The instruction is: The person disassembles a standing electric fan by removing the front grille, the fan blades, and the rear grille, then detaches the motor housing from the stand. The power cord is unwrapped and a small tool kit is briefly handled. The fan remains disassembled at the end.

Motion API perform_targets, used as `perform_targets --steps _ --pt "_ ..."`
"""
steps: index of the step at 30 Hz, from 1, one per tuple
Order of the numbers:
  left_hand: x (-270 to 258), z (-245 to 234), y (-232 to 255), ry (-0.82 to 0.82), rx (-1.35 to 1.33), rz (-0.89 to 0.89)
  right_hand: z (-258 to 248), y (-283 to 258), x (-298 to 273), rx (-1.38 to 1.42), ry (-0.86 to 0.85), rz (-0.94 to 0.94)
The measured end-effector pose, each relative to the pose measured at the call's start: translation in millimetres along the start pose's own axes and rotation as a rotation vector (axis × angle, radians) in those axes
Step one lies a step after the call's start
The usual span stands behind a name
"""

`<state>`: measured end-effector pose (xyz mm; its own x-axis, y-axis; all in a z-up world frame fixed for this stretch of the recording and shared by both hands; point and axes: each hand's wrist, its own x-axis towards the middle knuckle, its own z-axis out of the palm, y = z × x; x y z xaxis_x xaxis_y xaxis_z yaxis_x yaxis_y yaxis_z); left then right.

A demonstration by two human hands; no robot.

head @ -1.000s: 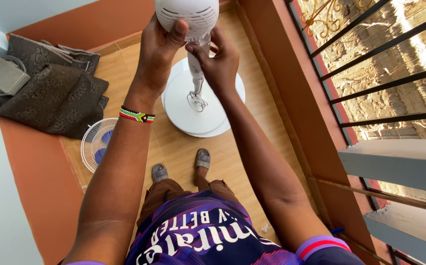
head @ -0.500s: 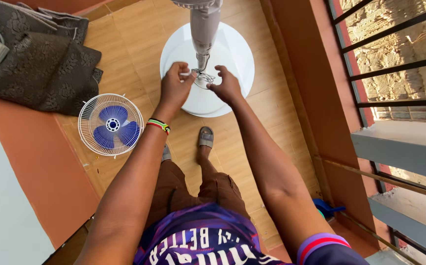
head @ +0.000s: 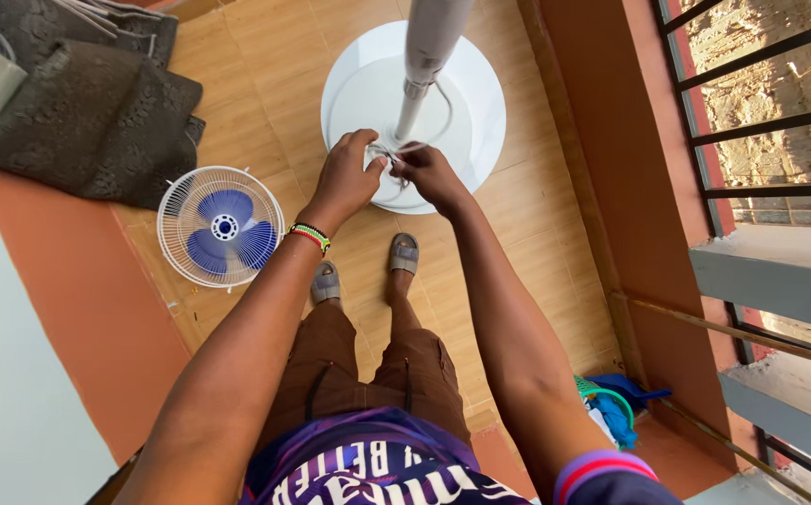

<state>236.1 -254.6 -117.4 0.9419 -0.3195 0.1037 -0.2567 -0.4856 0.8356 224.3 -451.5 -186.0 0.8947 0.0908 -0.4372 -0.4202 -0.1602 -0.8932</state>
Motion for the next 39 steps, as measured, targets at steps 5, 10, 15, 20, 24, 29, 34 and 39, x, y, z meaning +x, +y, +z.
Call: perform_targets --steps 5,10,15,20,24,29,34,39 --pt "-15.6 -41.7 28.1 -0.186 0.004 0.084 9.4 -63.2 -95.3 0.218 -0.051 -0.144" --pt "-21.3 -46.6 61.2 -0.453 -0.468 -0.213 7.1 -115.1 -144.4 0.126 0.065 -0.238" --pt "-25.1 -44.0 98.9 -0.406 -0.769 -0.26 9.9 -147.8 -168.8 -0.166 0.357 -0.548" --pt "-28.5 -53.9 133.2 -0.096 -0.312 0.001 7.0 -165.4 -181.3 -0.127 0.768 -0.385" --pt "-22.8 -48.1 153.0 -0.042 -0.301 0.008 -6.1 -175.2 -190.8 -0.498 0.87 -0.495" --pt "-15.8 -30.5 159.4 -0.023 -0.626 -0.081 -10.6 -181.0 -199.3 -0.658 0.68 -0.803" --pt "0.6 -21.5 159.5 -0.104 -1.342 -0.305 -5.9 -174.2 -185.7 -0.739 0.663 -0.91" --pt "17.6 -40.9 155.6 -0.133 -1.629 -0.575 -14.3 -161.9 -184.6 -0.809 0.645 -1.001"
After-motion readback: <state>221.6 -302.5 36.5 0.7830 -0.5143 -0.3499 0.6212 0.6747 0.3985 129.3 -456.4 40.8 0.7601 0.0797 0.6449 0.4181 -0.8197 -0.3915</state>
